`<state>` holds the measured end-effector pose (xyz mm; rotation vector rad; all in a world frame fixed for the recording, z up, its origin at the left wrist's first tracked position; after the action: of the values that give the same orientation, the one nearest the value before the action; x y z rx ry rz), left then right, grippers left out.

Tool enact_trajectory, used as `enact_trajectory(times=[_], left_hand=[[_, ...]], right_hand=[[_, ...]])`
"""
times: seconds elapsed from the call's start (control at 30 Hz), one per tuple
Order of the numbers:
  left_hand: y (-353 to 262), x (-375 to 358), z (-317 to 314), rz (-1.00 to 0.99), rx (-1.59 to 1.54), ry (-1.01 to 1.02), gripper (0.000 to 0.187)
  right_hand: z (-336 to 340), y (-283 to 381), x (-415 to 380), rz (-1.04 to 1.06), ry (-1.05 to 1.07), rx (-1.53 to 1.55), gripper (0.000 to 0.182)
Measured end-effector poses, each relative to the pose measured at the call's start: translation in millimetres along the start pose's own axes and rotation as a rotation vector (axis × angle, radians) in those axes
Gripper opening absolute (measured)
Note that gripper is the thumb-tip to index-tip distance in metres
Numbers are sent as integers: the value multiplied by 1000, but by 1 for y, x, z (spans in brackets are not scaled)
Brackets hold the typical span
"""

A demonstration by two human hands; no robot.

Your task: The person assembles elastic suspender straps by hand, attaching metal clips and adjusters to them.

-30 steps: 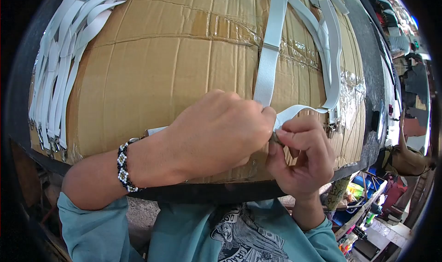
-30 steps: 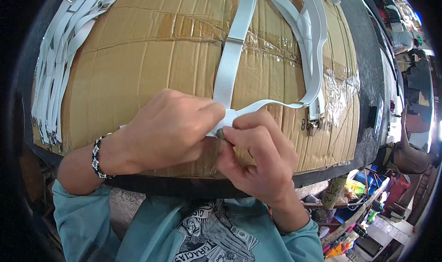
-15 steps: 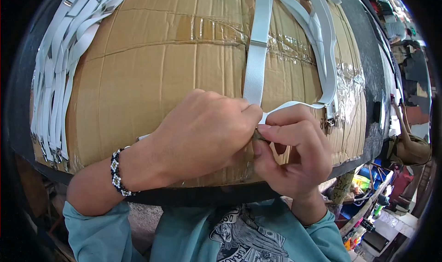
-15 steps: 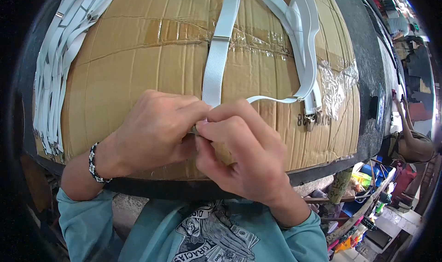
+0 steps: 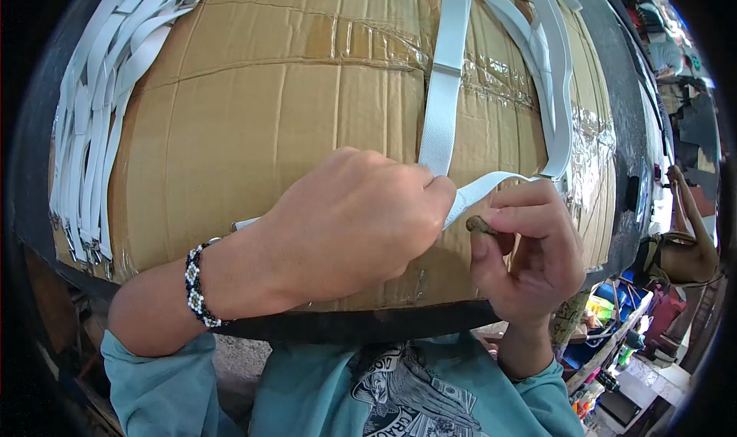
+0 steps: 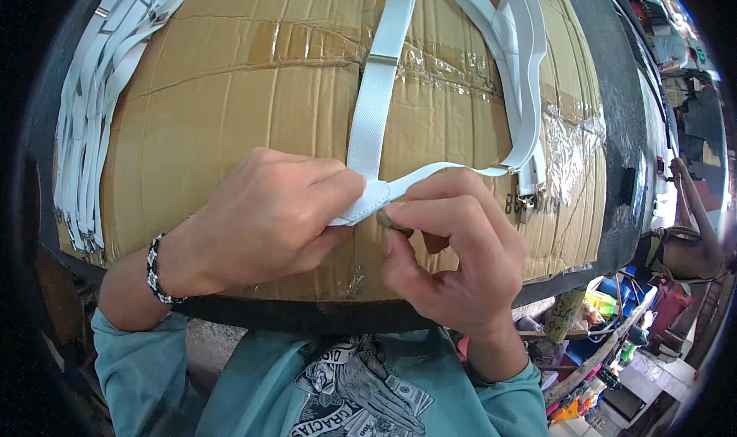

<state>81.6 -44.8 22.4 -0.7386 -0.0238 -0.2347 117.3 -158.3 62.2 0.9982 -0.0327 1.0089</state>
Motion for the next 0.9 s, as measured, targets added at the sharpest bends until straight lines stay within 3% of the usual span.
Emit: enact_trajectory(times=[0.23, 0.37, 0.57, 0.83, 0.9], left_hand=[[0, -1, 2, -41, -30, -31, 28], [-2, -1, -1, -40, 5, -20, 28], [0, -2, -1, -24, -3, 5, 33], [1, -2, 1, -22, 11, -2, 39], [-2, -1, 4, -35, -16, -35, 20]], right_hand=[[-18, 21, 20, 225, 116, -43, 34], [-17, 14, 20, 224, 175, -202, 32], [-2, 1, 16, 41, 60, -7, 31], [-16, 13, 10, 248, 123, -148, 37], [-11, 11, 9, 272, 109, -205, 37]])
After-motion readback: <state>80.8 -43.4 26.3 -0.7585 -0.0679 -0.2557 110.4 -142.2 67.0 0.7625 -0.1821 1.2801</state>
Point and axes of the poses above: each hand's wrist, its own x-axis towards the middle knuckle, its own z-axis out of the back of the hand, y = z × x, the point moved 10 cm from there along x, towards the middle knuckle, and after that the axes turned 10 degrees about z, right-handed, at the moved point
